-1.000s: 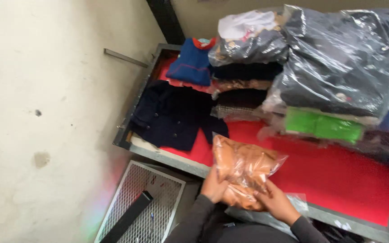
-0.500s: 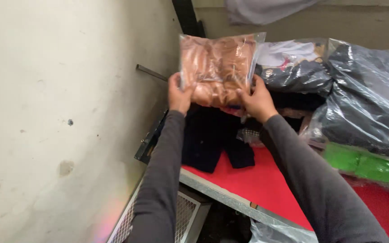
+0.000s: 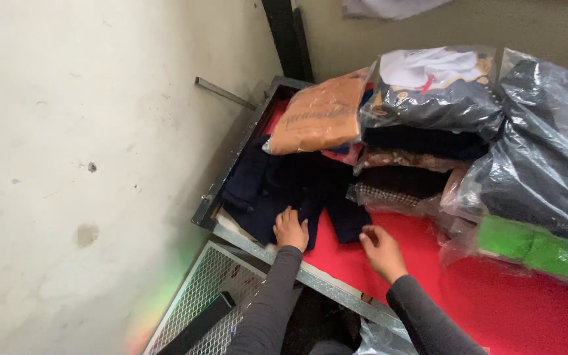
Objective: The person folds several garments on a red work surface and places them into clear plastic bags. They fold a light blue patterned shirt, a dark blue polo shirt, an orange t-shirt, and a dark blue jacket, buttoning the jacket before folding and bagging it. The packaged items are stacked on the table.
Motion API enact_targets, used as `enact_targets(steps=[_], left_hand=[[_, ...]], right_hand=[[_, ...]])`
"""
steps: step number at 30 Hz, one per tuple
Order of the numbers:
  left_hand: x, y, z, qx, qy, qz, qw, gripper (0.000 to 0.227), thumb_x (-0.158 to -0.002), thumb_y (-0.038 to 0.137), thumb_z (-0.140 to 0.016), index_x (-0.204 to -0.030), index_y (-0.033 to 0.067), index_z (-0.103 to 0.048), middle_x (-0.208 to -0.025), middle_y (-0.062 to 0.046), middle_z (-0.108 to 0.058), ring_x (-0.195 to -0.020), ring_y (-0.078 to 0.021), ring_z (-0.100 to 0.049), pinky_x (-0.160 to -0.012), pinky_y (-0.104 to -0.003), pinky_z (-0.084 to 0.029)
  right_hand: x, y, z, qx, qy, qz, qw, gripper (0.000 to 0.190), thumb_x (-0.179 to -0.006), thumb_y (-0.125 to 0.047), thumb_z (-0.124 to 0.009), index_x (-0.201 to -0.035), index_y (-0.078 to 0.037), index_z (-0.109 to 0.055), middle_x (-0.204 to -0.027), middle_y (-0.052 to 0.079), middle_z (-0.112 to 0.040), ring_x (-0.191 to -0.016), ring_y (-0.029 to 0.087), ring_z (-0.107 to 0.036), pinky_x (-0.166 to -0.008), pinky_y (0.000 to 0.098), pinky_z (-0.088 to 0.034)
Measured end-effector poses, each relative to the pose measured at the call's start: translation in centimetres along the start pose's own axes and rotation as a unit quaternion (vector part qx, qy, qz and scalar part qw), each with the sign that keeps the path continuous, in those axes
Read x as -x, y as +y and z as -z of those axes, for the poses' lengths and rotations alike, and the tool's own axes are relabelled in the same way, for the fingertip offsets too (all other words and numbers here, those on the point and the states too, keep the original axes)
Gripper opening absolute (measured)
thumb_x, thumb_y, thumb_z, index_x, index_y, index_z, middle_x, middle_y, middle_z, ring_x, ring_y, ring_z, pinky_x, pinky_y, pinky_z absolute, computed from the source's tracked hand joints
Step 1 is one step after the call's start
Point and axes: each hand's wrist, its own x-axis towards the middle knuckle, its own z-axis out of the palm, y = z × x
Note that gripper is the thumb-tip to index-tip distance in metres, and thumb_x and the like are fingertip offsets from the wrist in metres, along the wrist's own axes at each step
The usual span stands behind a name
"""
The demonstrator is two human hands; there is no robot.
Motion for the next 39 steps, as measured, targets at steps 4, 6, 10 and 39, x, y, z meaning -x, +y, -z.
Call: enact_targets(steps=[4, 6, 10, 39], left_hand=[[3.1, 2.0, -1.9, -0.007, -0.017, -0.018, 1.000, 0.041, -0.091, 0.044, -0.066, -0.121, 0.0152, -0.061, -0.130, -0.009, -0.063, -0.118, -0.0334, -0.058, -0.087, -0.054, -0.055], [5.9, 5.1, -1.5, -0.008, -0.027, -0.024, 0.999, 0.039, -0.090, 0.041, -0.068, -0.118, 0.0148, -0.063, -0.123, -0.010, -0.066, -0.112, -0.0350, -0.061, -0.083, -0.055, -0.055], [11.7, 11.0, 0.0, -0.007, -0.043, -0.008, 0.999, 0.036, -0.094, 0.040, -0.060, -0.119, 0.0141, -0.055, -0.121, -0.011, -0.063, -0.119, -0.0343, -0.056, -0.099, -0.061, -0.041], [-14.4, 9.1, 9.7, 0.020, 0.051, -0.210, 0.976, 0.048, -0.076, 0.021, -0.064, -0.122, 0.0104, -0.064, -0.120, -0.017, -0.066, -0.114, -0.0407, -0.062, -0.101, -0.055, -0.052]], right_hand=[[2.0, 2.1, 0.1, -0.015, -0.034, -0.065, 0.997, 0.035, -0.097, -0.040, -0.068, -0.124, -0.017, -0.075, -0.112, 0.012, -0.078, -0.107, 0.030, -0.075, -0.087, 0.0437, -0.061], [2.5, 2.3, 0.7, -0.012, -0.032, -0.081, 0.996, 0.037, -0.099, -0.044, -0.066, -0.124, -0.019, -0.075, -0.111, 0.012, -0.079, -0.106, 0.030, -0.075, -0.085, 0.0446, -0.062], [2.9, 3.7, 1.3, -0.011, -0.056, -0.107, 0.993, 0.055, -0.100, -0.055, -0.062, -0.131, -0.011, -0.070, -0.123, 0.021, -0.074, -0.118, 0.036, -0.069, -0.094, 0.0482, -0.059], [-2.3, -17.2, 2.8, 0.085, 0.182, 0.304, 0.931, 0.052, -0.096, -0.026, -0.072, -0.129, 0.010, -0.057, -0.118, 0.035, -0.060, -0.115, 0.054, -0.060, -0.099, 0.0584, -0.049]])
